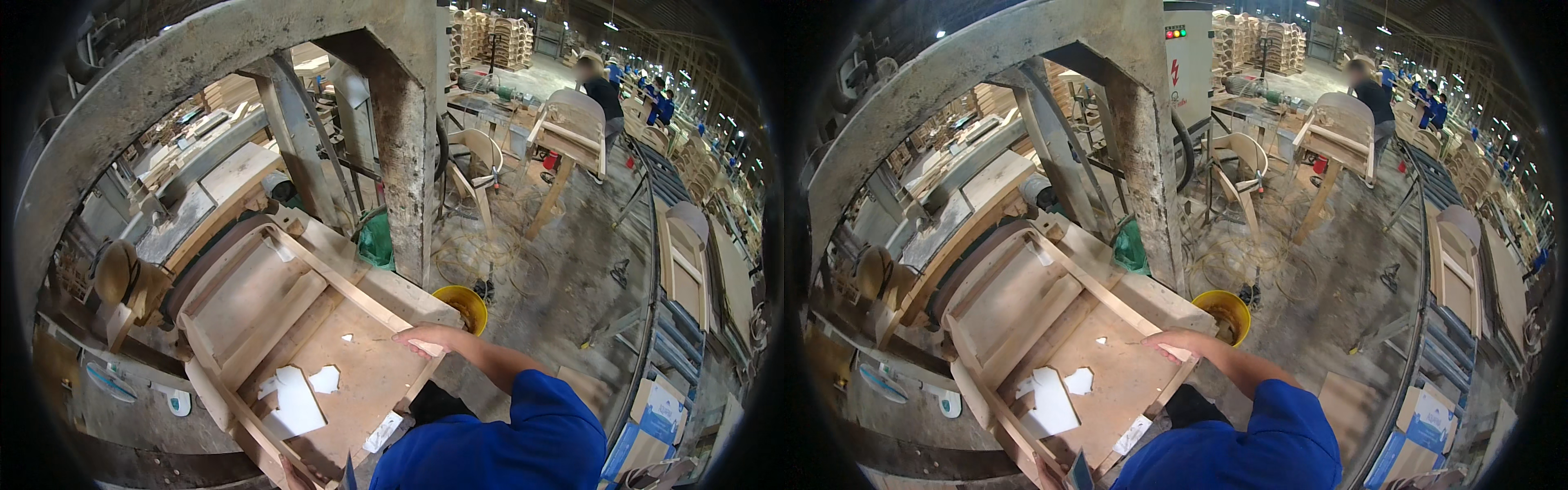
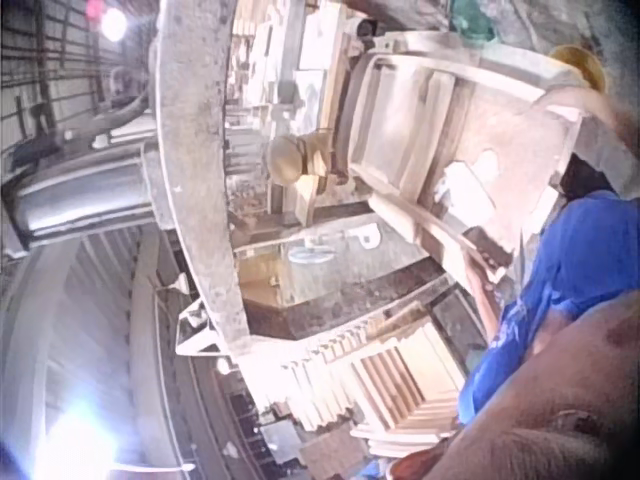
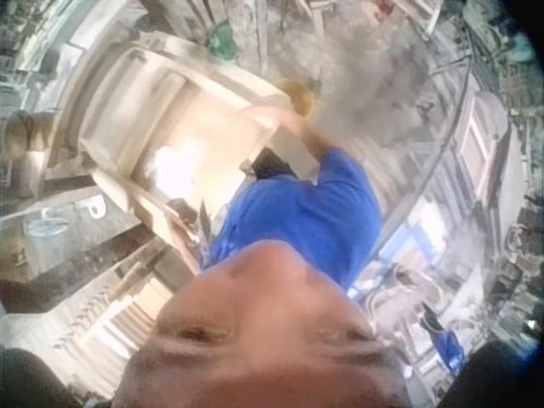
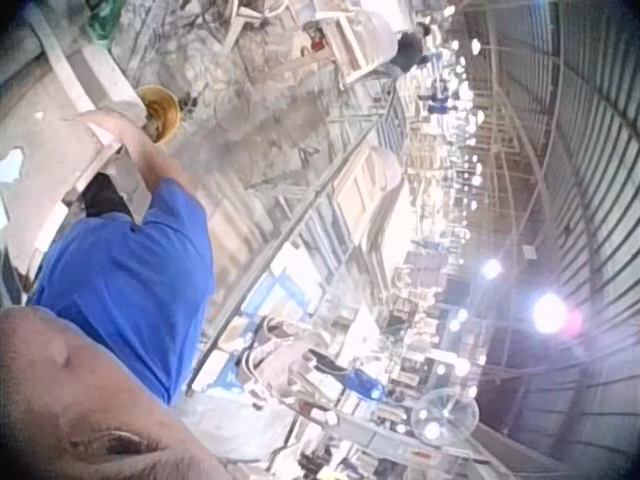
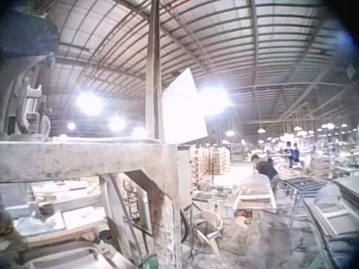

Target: The person uses a manual pallet jack to transport stacks of unfinished wooden chair frames across a factory floor. They then pick up individual chair frames and place them onto a conveyor or workbench for further processing.

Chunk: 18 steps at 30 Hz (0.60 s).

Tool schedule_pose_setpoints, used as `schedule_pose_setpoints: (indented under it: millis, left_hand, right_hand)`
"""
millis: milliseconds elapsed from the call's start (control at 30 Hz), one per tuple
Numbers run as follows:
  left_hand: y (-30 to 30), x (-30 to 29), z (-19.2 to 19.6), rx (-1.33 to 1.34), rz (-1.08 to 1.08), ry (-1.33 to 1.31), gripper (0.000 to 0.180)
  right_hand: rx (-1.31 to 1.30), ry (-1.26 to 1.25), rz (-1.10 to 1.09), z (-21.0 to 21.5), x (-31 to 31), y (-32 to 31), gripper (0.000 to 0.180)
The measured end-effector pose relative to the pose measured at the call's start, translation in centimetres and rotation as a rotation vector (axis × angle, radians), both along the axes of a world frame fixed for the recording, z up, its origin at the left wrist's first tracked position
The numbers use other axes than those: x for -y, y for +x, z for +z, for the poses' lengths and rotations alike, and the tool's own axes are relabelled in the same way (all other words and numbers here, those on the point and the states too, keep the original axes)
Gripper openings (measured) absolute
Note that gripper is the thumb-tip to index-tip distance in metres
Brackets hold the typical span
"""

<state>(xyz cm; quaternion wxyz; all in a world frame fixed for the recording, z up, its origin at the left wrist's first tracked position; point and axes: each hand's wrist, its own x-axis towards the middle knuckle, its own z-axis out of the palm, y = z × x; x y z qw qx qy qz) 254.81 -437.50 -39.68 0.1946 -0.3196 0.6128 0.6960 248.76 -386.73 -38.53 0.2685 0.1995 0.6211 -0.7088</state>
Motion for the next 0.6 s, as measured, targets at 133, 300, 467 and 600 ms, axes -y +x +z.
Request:
schedule_pose_setpoints:
  millis: [133,300,467,600]
  left_hand:
    - [0.8,1.3,-0.7,0.001,-0.004,-0.038,0.05]
    - [1.5,1.0,-1.0,-0.036,-0.011,-0.072,0.05]
    - [2.4,1.1,-1.0,-0.07,-0.009,-0.065,0.051]
    - [4.0,1.8,-0.3,-0.124,-0.043,-0.009,0.052]
  right_hand:
    - [-0.001,-0.015,0.0,1.4,0.9,0.4,0.048]
    - [0.032,-0.038,-0.022,0.0,1.0,2.0,0.059]
    - [0.009,-0.071,-0.06,-0.2,1.4,4.2,0.053]
    - [-0.051,-0.104,-0.033,-0.4,1.2,5.5,0.053]
